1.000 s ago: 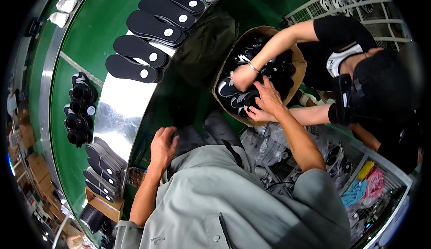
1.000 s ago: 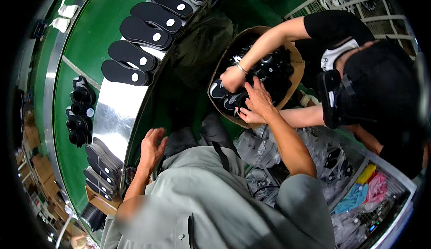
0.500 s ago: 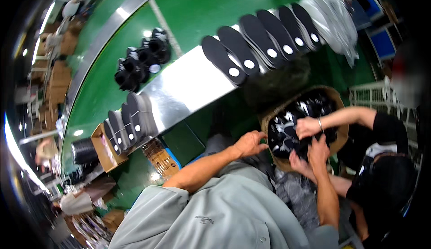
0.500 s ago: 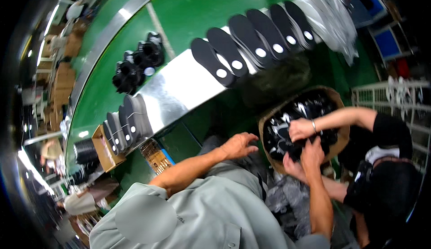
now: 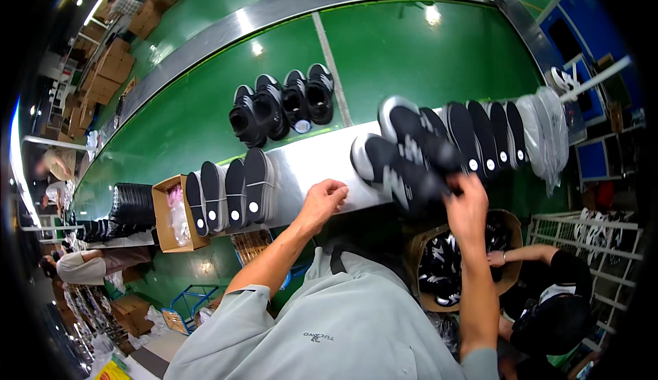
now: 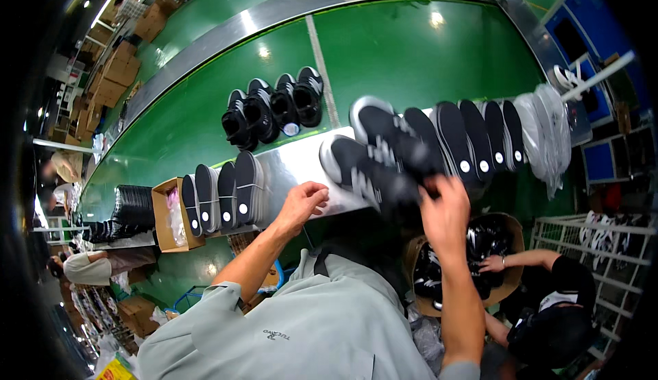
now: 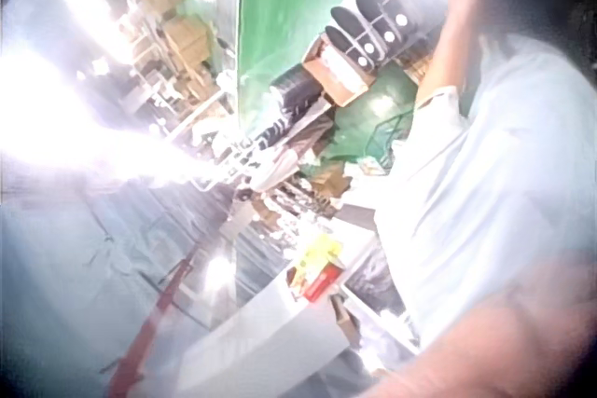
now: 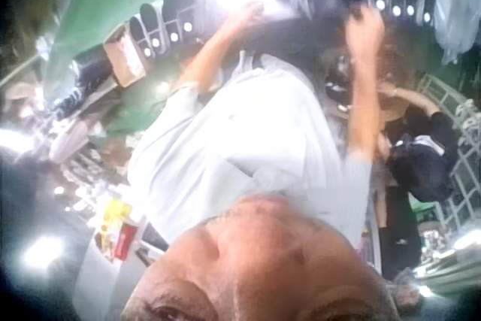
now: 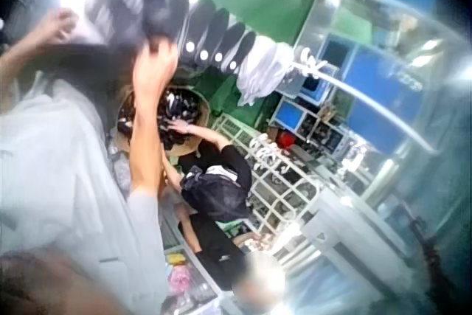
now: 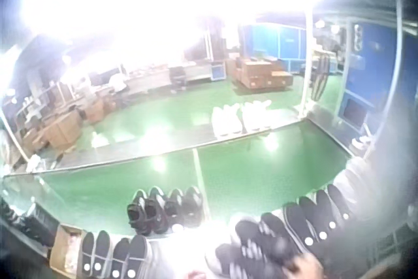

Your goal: The person picks up shoes from a large white sack and a cardboard box and places them onto a conveyor belt. The person also handles shoe components and organizes finished shoes into rows on the belt.

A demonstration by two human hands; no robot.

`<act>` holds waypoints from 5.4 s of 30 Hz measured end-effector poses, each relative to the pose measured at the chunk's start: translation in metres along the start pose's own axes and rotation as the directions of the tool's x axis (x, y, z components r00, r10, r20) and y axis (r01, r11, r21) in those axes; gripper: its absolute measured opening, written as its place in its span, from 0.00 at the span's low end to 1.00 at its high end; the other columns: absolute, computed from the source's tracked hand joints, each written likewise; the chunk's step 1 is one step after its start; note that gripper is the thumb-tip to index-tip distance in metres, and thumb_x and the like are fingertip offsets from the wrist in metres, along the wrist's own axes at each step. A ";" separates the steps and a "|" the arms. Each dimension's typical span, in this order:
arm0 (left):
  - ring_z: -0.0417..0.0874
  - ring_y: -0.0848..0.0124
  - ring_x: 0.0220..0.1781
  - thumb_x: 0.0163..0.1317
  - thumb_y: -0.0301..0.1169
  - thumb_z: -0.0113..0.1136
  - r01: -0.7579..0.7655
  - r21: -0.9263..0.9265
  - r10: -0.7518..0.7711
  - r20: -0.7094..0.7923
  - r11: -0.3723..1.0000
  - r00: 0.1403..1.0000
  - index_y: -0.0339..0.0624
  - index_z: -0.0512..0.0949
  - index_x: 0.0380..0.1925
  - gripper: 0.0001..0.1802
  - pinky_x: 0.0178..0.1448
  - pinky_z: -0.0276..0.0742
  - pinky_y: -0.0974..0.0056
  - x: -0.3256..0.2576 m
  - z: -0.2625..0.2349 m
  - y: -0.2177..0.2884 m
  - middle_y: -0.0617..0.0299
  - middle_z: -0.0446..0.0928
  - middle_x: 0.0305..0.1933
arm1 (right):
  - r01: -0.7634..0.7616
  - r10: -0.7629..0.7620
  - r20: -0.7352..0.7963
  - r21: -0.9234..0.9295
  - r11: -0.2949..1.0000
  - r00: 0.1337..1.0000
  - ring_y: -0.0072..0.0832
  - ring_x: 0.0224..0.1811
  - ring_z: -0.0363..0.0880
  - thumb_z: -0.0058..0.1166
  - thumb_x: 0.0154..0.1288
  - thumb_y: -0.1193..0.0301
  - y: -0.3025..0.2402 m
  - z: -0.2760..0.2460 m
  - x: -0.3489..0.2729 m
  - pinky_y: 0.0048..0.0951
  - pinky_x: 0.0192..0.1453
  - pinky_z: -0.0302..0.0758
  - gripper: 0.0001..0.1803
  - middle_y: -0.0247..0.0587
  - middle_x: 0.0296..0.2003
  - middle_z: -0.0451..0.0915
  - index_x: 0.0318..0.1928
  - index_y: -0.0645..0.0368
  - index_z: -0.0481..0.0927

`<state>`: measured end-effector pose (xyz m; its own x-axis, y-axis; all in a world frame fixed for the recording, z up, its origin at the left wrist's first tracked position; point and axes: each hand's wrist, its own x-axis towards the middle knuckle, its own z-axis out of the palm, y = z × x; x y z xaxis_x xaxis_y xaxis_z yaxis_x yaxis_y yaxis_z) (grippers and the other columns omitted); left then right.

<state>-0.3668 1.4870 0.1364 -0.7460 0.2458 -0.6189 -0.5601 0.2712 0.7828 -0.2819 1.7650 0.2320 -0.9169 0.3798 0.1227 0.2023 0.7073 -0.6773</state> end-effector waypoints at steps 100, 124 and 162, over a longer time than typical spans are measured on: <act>0.70 0.57 0.65 0.48 0.28 0.57 -0.939 0.014 0.124 0.992 -0.344 -0.030 0.39 0.78 0.20 0.04 0.81 0.49 0.47 0.108 0.097 -0.049 0.55 0.78 0.32 | -0.810 0.815 -0.032 0.085 0.580 0.579 0.44 0.35 0.83 0.57 0.62 0.74 0.108 0.132 -0.359 0.39 0.42 0.79 0.08 0.50 0.34 0.83 0.40 0.64 0.80; 0.50 0.48 0.79 0.51 0.39 0.64 -0.478 0.840 0.573 0.530 -0.256 0.624 0.49 0.57 0.73 0.47 0.79 0.42 0.43 0.065 0.021 -0.098 0.47 0.53 0.77 | -0.610 0.624 -0.154 -0.477 0.632 0.766 0.49 0.48 0.74 0.51 0.59 0.73 0.270 0.073 -0.326 0.45 0.55 0.72 0.13 0.50 0.43 0.79 0.45 0.61 0.81; 0.80 0.51 0.49 0.58 0.31 0.59 -0.493 0.638 0.558 0.117 0.592 0.821 0.36 0.81 0.45 0.16 0.56 0.76 0.53 0.039 -0.046 -0.033 0.46 0.81 0.44 | 0.216 -0.267 -0.258 -0.208 0.954 0.929 0.55 0.47 0.76 0.50 0.46 0.78 0.006 0.097 0.075 0.51 0.54 0.70 0.20 0.56 0.43 0.81 0.44 0.58 0.80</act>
<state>-0.3938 1.4445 0.0891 -0.8833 0.4621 -0.0790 0.2662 0.6332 0.7268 -0.3829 1.7404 0.1668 -0.8169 0.3176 0.4814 0.0661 0.8808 -0.4689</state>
